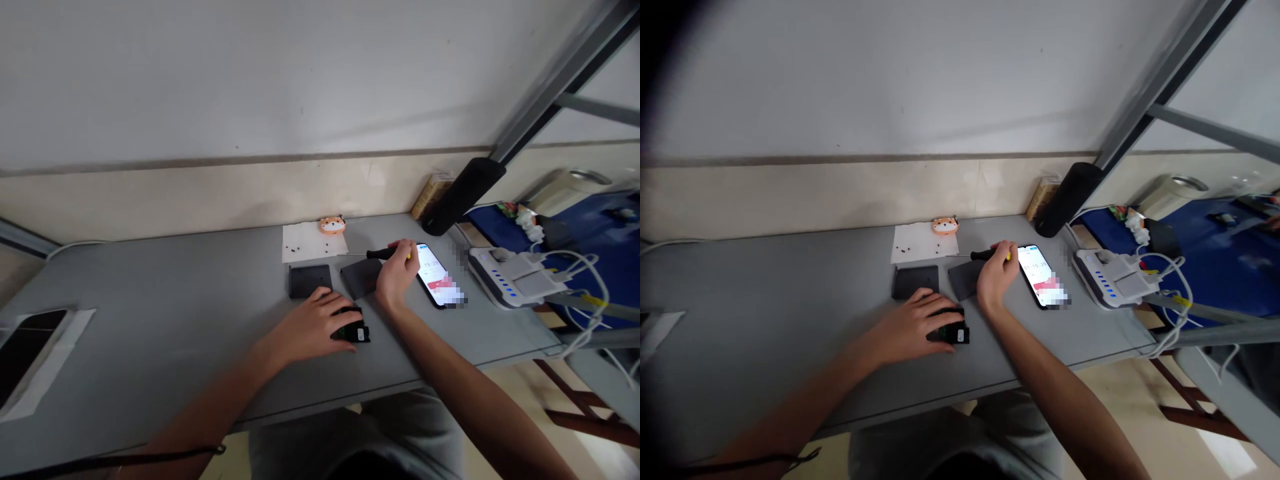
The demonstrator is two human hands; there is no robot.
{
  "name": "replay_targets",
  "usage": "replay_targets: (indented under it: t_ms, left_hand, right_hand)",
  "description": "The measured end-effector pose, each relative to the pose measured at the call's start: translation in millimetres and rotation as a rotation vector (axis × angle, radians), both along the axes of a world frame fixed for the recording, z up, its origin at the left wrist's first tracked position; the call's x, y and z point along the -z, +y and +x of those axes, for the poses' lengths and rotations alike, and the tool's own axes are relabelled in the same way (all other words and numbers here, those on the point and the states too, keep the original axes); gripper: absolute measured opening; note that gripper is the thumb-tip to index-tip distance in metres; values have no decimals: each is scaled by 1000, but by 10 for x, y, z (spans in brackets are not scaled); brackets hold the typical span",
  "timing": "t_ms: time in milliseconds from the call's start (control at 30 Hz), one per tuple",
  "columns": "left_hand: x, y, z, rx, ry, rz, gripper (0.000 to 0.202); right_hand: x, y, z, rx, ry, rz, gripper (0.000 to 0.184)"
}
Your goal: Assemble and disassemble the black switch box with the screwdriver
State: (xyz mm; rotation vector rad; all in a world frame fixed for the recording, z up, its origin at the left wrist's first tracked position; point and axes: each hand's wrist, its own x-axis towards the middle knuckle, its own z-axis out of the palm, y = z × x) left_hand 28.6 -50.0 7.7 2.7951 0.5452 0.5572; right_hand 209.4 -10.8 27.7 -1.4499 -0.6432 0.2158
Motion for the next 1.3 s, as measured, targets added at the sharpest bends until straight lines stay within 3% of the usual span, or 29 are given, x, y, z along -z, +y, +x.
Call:
replay_targets:
  t_ms: [200,300,433,600,767,967,1133,1200,1300]
  left_hand:
    - [-80,108,-46,-130,-9,89,46]
    - [-135,234,-148,-286,-75,119,34]
    - [-126,459,-385,-492,-166,92,38]
    - [-54,606,-591,-511,-84,-24,40]
    - [14,619,-578,-519,-12,-22,41]
    - [26,626,-569,-522,-21,-25,41]
    - [-4,651,-619,-521,-53,-34,39]
    - [-16,662,-641,-524,-84,-20,39]
    - [-26,669,-666,-513,-95,7,40]
  right_hand:
    - [-45,68,-113,41,142,-13,26]
    - [-84,87,-197,15,173,-23,25]
    - [-172,141,-184,5,145,-23,25]
    - [-245,307,-15,-7,153,22,24]
    - [-174,384,68,6,398,-101,19]
    - [-123,307,36,63,457,-121,20]
    - [-187,345,83,85,551,33,22]
    - [-330,364,195,52,502,171,30]
    - [-677,258,425,22,370,442,40]
